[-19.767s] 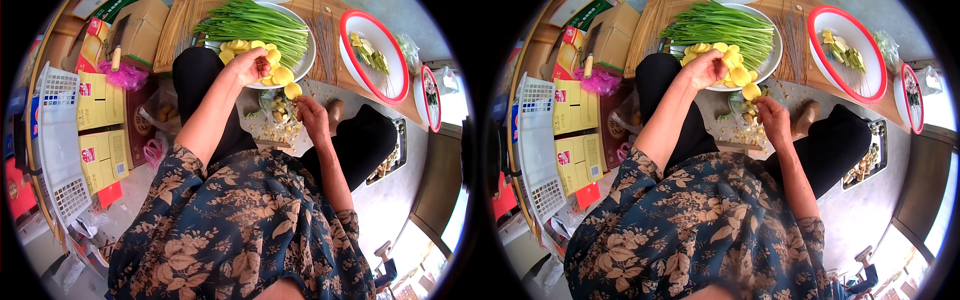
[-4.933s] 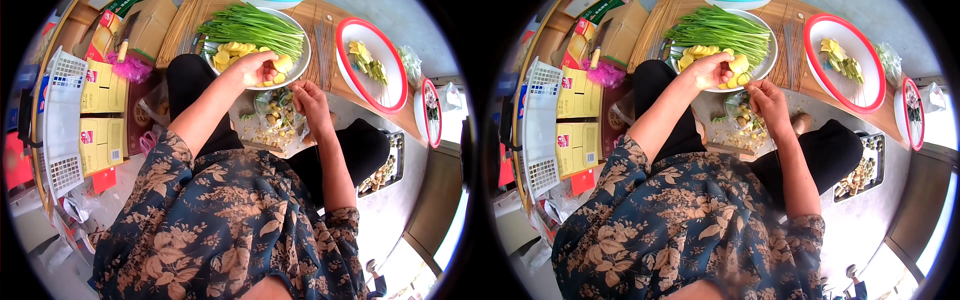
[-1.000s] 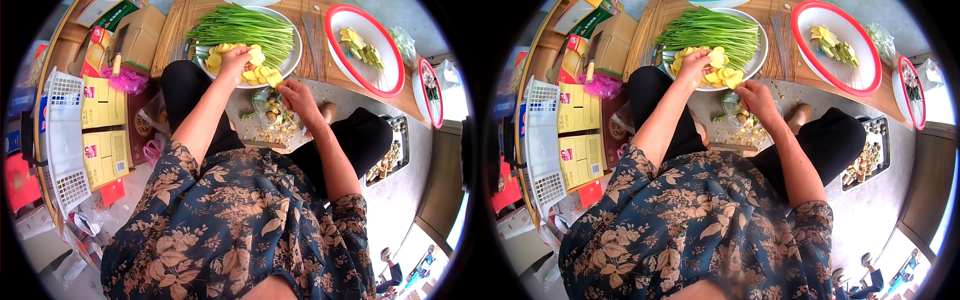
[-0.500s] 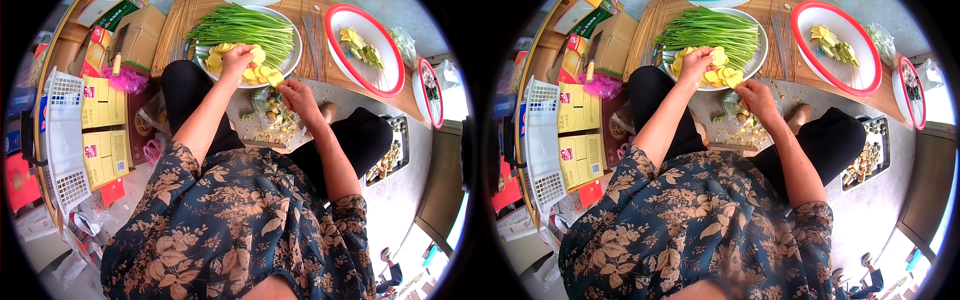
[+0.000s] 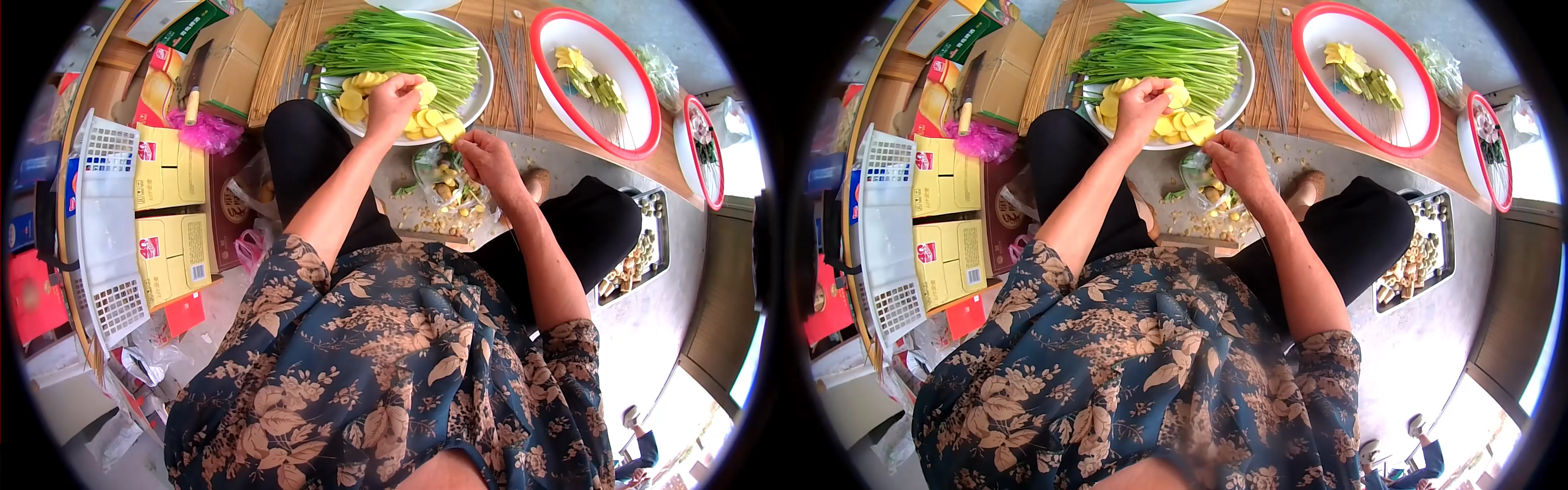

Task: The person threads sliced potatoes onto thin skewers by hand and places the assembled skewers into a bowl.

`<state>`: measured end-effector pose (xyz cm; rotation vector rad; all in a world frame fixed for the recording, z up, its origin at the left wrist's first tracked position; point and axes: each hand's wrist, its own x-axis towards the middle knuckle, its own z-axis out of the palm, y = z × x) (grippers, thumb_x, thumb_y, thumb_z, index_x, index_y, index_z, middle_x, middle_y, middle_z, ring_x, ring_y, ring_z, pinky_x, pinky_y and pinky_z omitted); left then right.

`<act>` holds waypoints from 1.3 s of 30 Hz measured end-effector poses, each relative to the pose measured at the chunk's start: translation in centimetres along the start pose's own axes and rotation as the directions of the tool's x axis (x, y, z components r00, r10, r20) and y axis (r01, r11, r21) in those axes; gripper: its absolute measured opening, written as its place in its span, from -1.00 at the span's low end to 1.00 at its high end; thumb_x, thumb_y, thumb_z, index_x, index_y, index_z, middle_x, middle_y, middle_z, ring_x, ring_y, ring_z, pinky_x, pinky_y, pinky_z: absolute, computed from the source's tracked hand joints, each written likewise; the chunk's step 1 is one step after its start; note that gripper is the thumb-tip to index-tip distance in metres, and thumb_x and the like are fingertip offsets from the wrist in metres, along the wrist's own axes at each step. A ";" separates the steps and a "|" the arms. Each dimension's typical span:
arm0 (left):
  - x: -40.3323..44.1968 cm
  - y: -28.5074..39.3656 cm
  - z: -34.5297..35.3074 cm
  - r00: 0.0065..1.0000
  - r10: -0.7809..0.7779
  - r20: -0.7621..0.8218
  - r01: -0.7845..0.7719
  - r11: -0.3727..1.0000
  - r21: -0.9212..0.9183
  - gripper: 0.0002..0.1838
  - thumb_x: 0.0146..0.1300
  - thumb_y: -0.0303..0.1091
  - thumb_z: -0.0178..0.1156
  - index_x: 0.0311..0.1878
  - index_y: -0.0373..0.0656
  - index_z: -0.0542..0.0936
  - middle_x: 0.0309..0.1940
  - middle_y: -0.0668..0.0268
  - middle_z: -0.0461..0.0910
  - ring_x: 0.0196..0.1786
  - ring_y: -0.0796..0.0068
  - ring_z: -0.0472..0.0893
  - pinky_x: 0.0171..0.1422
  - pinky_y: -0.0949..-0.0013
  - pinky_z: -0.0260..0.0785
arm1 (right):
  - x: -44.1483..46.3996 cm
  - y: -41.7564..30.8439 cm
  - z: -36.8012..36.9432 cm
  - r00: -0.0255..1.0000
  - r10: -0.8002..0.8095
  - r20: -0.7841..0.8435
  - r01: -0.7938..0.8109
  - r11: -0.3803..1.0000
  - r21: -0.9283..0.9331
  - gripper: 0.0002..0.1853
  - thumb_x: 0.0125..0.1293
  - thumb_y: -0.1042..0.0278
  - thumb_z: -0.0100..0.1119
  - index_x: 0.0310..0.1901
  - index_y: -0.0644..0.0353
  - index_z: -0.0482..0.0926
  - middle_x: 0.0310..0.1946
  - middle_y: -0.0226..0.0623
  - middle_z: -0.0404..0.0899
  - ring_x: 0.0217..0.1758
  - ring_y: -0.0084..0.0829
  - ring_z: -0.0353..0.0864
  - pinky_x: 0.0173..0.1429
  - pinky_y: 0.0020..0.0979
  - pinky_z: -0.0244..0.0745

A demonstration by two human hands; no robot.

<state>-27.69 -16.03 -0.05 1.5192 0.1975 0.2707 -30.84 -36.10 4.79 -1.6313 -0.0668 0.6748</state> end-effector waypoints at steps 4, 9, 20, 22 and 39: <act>-0.1 -0.1 0.1 0.995 0.082 0.056 -0.087 0.991 0.100 -0.78 0.13 -0.55 0.15 -0.15 -0.32 0.63 -0.40 0.33 0.63 -0.40 0.66 0.57 -0.29 0.58 0.46 | 0.0 0.1 0.0 1.000 -0.011 -0.011 0.011 1.000 0.012 -0.83 0.31 0.38 0.09 -0.37 0.30 0.50 -0.72 -0.51 0.34 -0.72 -0.70 0.23 -0.63 -0.58 0.05; -0.8 1.0 0.3 0.989 -0.058 0.132 0.054 0.998 0.034 -0.79 0.21 -0.54 0.17 -0.08 -0.33 0.58 -0.23 0.31 0.62 -0.26 0.62 0.59 -0.22 0.56 0.51 | 0.5 1.1 0.2 0.974 -0.205 -0.093 0.176 0.952 -0.252 -0.82 0.31 0.37 0.10 -0.34 0.33 0.52 -0.67 -0.45 0.41 -0.65 -0.67 0.34 -0.56 -0.53 0.21; -0.1 0.1 -0.5 0.823 -0.522 0.223 0.561 0.682 -0.470 -0.76 0.21 -0.41 0.25 -0.07 -0.20 0.52 -0.19 0.23 0.60 -0.18 0.37 0.60 -0.12 0.32 0.54 | 0.0 0.3 0.0 0.982 -0.169 -0.083 0.146 0.963 -0.226 -0.81 0.30 0.34 0.14 -0.28 0.34 0.54 -0.63 -0.44 0.45 -0.58 -0.67 0.34 -0.47 -0.53 0.29; -0.2 0.2 -0.6 0.789 -0.557 0.259 0.607 0.641 -0.471 -0.76 0.21 -0.39 0.25 -0.08 -0.20 0.52 -0.21 0.24 0.60 -0.20 0.38 0.59 -0.14 0.33 0.54 | 0.0 0.6 0.1 0.980 -0.183 -0.080 0.163 0.965 -0.205 -0.81 0.30 0.34 0.13 -0.28 0.34 0.53 -0.62 -0.46 0.43 -0.58 -0.68 0.32 -0.48 -0.54 0.27; 0.0 0.1 -0.4 0.775 -0.607 0.176 0.604 0.630 -0.488 -0.81 0.15 -0.35 0.31 -0.22 -0.22 0.56 -0.42 0.26 0.57 -0.40 0.44 0.56 -0.32 0.41 0.52 | -0.5 0.0 0.4 0.980 -0.176 -0.090 0.155 0.966 -0.209 -0.83 0.32 0.36 0.15 -0.23 0.32 0.55 -0.54 -0.46 0.51 -0.52 -0.68 0.40 -0.42 -0.58 0.36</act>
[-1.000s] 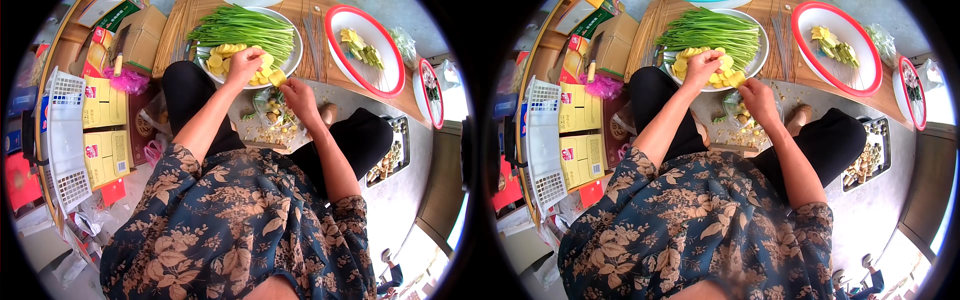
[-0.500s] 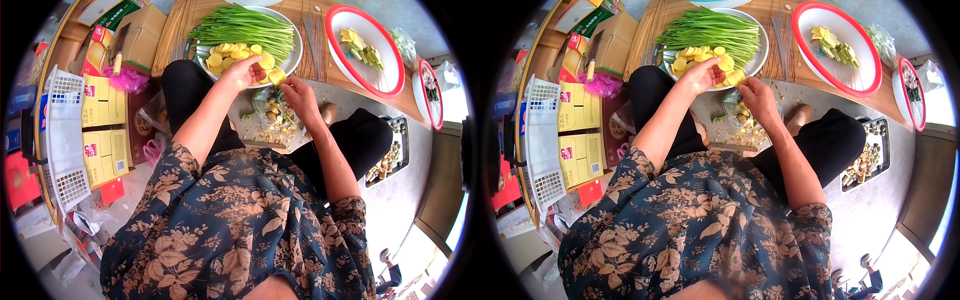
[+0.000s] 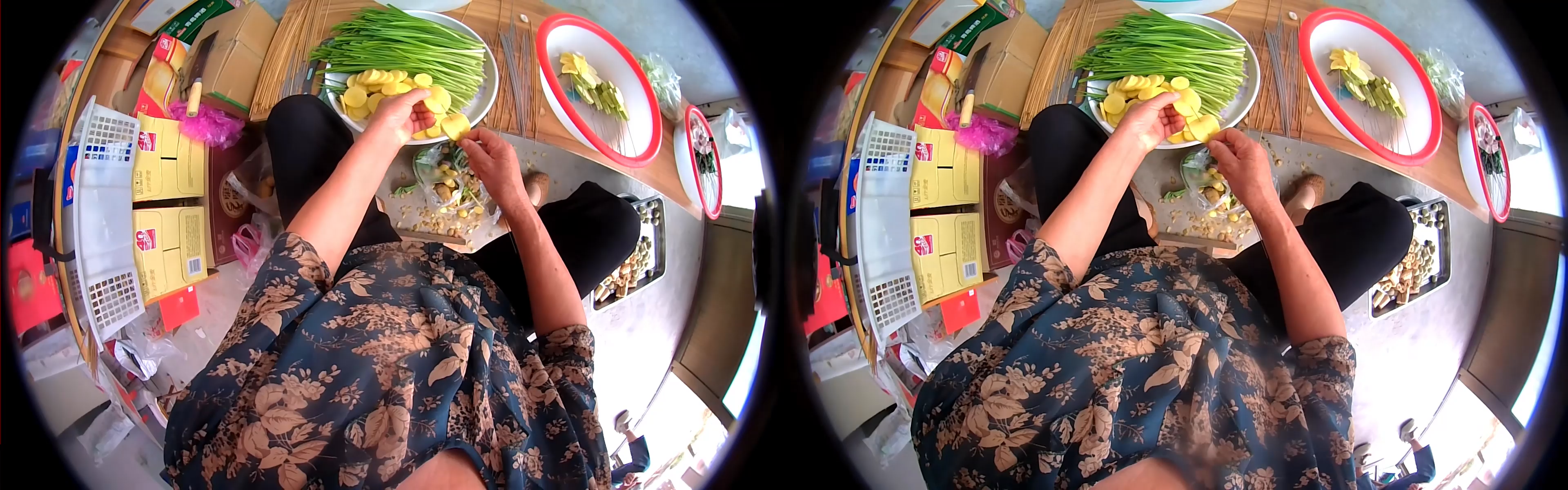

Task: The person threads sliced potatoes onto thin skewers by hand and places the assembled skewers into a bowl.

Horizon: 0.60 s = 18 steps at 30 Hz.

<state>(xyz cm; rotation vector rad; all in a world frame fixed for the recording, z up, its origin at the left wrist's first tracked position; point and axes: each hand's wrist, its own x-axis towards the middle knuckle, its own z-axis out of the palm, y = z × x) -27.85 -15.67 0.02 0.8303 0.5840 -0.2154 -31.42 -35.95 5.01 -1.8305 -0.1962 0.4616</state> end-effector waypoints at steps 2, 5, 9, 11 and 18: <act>0.0 0.0 0.2 0.999 0.023 -0.027 -0.023 1.000 0.005 -0.81 0.15 -0.36 0.30 -0.22 -0.22 0.56 -0.41 0.25 0.57 -0.41 0.42 0.56 -0.32 0.40 0.52 | 0.0 0.0 -0.1 1.000 0.009 0.002 -0.009 1.000 0.014 -0.82 0.31 0.35 0.15 -0.22 0.32 0.55 -0.52 -0.45 0.52 -0.51 -0.67 0.42 -0.40 -0.58 0.38; -0.1 0.0 0.5 0.998 0.045 -0.036 -0.045 0.999 0.003 -0.81 0.15 -0.37 0.31 -0.22 -0.24 0.57 -0.42 0.25 0.57 -0.42 0.41 0.56 -0.34 0.39 0.52 | 0.0 0.1 -0.1 1.000 0.005 -0.002 -0.005 1.000 0.018 -0.82 0.32 0.35 0.15 -0.20 0.31 0.56 -0.51 -0.45 0.54 -0.51 -0.66 0.43 -0.39 -0.58 0.39; -0.2 -0.3 0.9 0.985 0.141 -0.096 -0.131 0.986 0.100 -0.79 0.13 -0.37 0.31 -0.22 -0.28 0.60 -0.41 0.19 0.61 -0.43 0.38 0.60 -0.35 0.37 0.54 | -0.2 -0.2 -0.1 1.000 -0.008 -0.022 0.007 0.999 -0.031 -0.82 0.30 0.36 0.15 -0.21 0.32 0.57 -0.55 -0.43 0.54 -0.53 -0.65 0.44 -0.40 -0.55 0.39; -0.5 -0.3 1.0 0.984 0.147 -0.097 -0.134 0.982 0.134 -0.81 0.16 -0.38 0.30 -0.22 -0.28 0.59 -0.44 0.26 0.57 -0.46 0.40 0.57 -0.35 0.38 0.52 | -0.4 -0.5 -0.1 0.999 -0.023 -0.031 0.021 0.997 -0.075 -0.82 0.29 0.36 0.16 -0.22 0.32 0.58 -0.57 -0.41 0.54 -0.53 -0.64 0.44 -0.40 -0.54 0.39; -0.8 -0.6 1.0 0.983 0.158 -0.097 -0.146 0.982 0.119 -0.80 0.17 -0.38 0.28 -0.20 -0.30 0.59 -0.40 0.20 0.61 -0.42 0.40 0.60 -0.34 0.38 0.54 | -0.4 0.1 -0.1 0.991 -0.113 -0.069 0.096 0.973 -0.208 -0.81 0.27 0.36 0.17 -0.23 0.33 0.58 -0.57 -0.31 0.57 -0.51 -0.55 0.49 -0.35 -0.46 0.43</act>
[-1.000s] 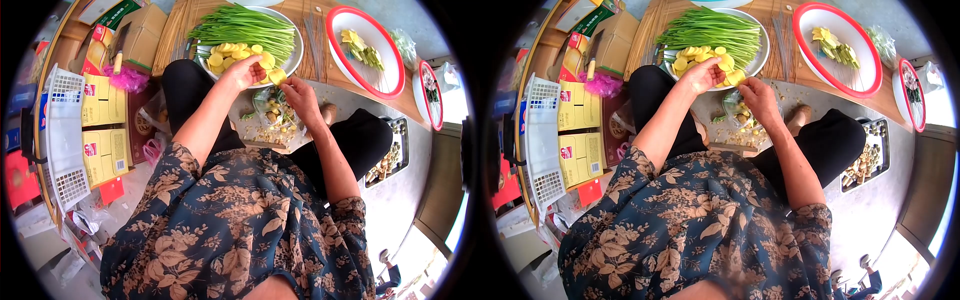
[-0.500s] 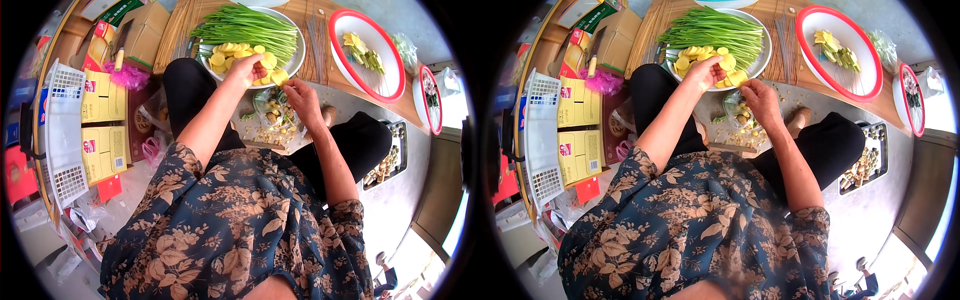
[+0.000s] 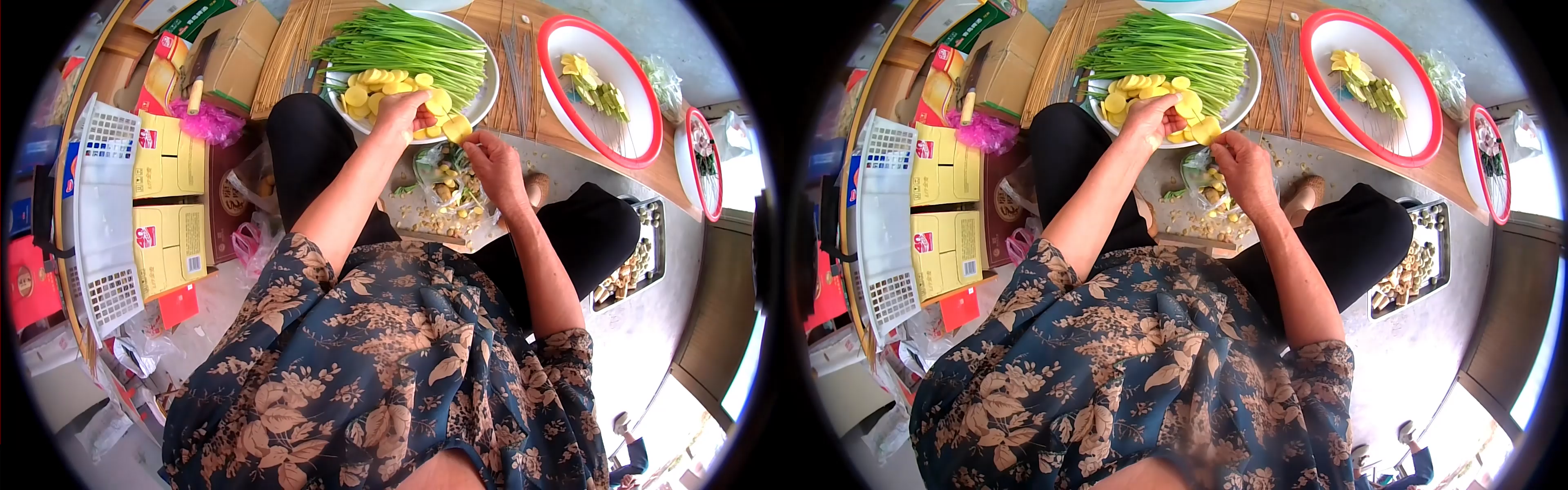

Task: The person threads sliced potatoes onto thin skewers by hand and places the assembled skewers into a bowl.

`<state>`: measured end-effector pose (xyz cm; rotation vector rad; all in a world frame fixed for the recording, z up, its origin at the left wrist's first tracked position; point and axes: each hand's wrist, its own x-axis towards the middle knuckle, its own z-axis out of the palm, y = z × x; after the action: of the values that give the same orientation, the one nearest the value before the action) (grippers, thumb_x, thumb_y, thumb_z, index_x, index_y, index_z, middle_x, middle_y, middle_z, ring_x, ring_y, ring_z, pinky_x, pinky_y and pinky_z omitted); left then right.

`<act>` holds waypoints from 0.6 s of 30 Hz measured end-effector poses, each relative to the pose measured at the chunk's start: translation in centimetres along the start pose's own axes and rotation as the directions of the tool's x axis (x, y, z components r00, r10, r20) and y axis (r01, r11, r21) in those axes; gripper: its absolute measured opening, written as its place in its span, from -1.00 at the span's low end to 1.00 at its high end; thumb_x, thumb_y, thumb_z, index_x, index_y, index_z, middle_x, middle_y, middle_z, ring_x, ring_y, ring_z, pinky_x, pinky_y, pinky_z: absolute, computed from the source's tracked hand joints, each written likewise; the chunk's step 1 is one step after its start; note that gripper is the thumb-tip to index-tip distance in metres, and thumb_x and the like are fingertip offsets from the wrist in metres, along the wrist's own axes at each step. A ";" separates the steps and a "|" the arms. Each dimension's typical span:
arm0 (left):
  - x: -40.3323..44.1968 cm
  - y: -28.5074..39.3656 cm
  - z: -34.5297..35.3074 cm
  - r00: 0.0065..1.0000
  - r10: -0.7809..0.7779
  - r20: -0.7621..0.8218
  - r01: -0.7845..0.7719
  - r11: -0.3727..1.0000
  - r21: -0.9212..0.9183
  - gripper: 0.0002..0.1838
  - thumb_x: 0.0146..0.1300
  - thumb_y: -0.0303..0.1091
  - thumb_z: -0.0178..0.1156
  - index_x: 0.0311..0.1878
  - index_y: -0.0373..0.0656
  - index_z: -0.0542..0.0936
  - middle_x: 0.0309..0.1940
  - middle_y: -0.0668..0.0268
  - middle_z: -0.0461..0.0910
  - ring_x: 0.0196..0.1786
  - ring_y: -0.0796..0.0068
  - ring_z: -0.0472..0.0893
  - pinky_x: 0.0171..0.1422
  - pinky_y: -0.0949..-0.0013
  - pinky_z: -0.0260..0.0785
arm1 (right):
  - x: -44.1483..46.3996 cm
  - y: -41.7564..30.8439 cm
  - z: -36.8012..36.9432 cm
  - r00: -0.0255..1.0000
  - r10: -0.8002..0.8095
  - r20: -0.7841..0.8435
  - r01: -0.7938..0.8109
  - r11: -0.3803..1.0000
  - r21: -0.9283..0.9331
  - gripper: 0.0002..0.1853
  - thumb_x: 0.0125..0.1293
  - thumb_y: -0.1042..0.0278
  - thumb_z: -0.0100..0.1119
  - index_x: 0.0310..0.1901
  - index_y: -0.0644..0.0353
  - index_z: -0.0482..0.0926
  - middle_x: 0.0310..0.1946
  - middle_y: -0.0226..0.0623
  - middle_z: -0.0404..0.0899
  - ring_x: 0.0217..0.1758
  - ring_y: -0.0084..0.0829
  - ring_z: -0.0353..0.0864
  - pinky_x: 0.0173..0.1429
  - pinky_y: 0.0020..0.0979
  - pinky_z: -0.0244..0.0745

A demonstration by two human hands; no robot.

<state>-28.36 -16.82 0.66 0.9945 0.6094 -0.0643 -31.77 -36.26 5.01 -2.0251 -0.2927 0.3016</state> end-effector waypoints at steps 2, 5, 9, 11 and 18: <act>0.0 0.0 0.0 1.000 0.010 -0.011 -0.010 1.000 0.001 -0.80 0.18 -0.39 0.28 -0.20 -0.31 0.59 -0.37 0.18 0.62 -0.41 0.38 0.61 -0.34 0.37 0.55 | 0.0 0.0 0.0 1.000 -0.014 0.001 0.014 1.000 -0.005 -0.82 0.27 0.36 0.17 -0.23 0.33 0.58 -0.57 -0.30 0.57 -0.50 -0.55 0.50 -0.34 -0.46 0.43; 0.1 -0.1 -0.1 1.000 0.017 -0.018 -0.017 1.000 0.003 -0.80 0.18 -0.39 0.28 -0.20 -0.31 0.59 -0.37 0.18 0.62 -0.41 0.38 0.61 -0.34 0.37 0.55 | 0.0 0.1 0.1 1.000 0.012 0.013 -0.013 0.998 0.067 -0.82 0.26 0.37 0.17 -0.24 0.33 0.58 -0.56 -0.31 0.57 -0.48 -0.58 0.49 -0.33 -0.48 0.43; 0.3 -0.2 -0.1 1.000 0.016 -0.023 -0.016 1.000 0.006 -0.80 0.18 -0.39 0.28 -0.20 -0.31 0.59 -0.37 0.18 0.62 -0.41 0.38 0.61 -0.34 0.37 0.55 | 0.1 0.1 0.0 0.999 0.045 0.030 -0.047 0.994 0.095 -0.83 0.26 0.38 0.17 -0.25 0.33 0.58 -0.55 -0.32 0.57 -0.48 -0.61 0.48 -0.33 -0.49 0.42; 0.3 -0.2 -0.2 0.999 0.012 -0.037 -0.012 1.000 0.010 -0.80 0.18 -0.38 0.28 -0.20 -0.30 0.59 -0.37 0.19 0.62 -0.40 0.38 0.61 -0.34 0.37 0.55 | 0.1 0.0 0.0 0.998 0.054 0.039 -0.057 0.994 0.088 -0.83 0.26 0.38 0.17 -0.26 0.33 0.58 -0.56 -0.33 0.57 -0.49 -0.61 0.48 -0.34 -0.49 0.42; 0.5 -0.3 -0.3 0.999 -0.021 -0.033 0.020 0.999 -0.030 -0.79 0.18 -0.37 0.28 -0.18 -0.30 0.59 -0.35 0.19 0.62 -0.37 0.37 0.61 -0.30 0.37 0.55 | 0.0 -0.4 -0.2 0.996 0.075 0.046 -0.078 0.995 0.061 -0.82 0.26 0.36 0.17 -0.26 0.32 0.59 -0.57 -0.33 0.57 -0.50 -0.61 0.48 -0.34 -0.50 0.42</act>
<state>-28.14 -16.61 0.08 0.9623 0.6490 -0.0567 -31.77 -36.25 5.49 -1.9729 -0.2300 0.3981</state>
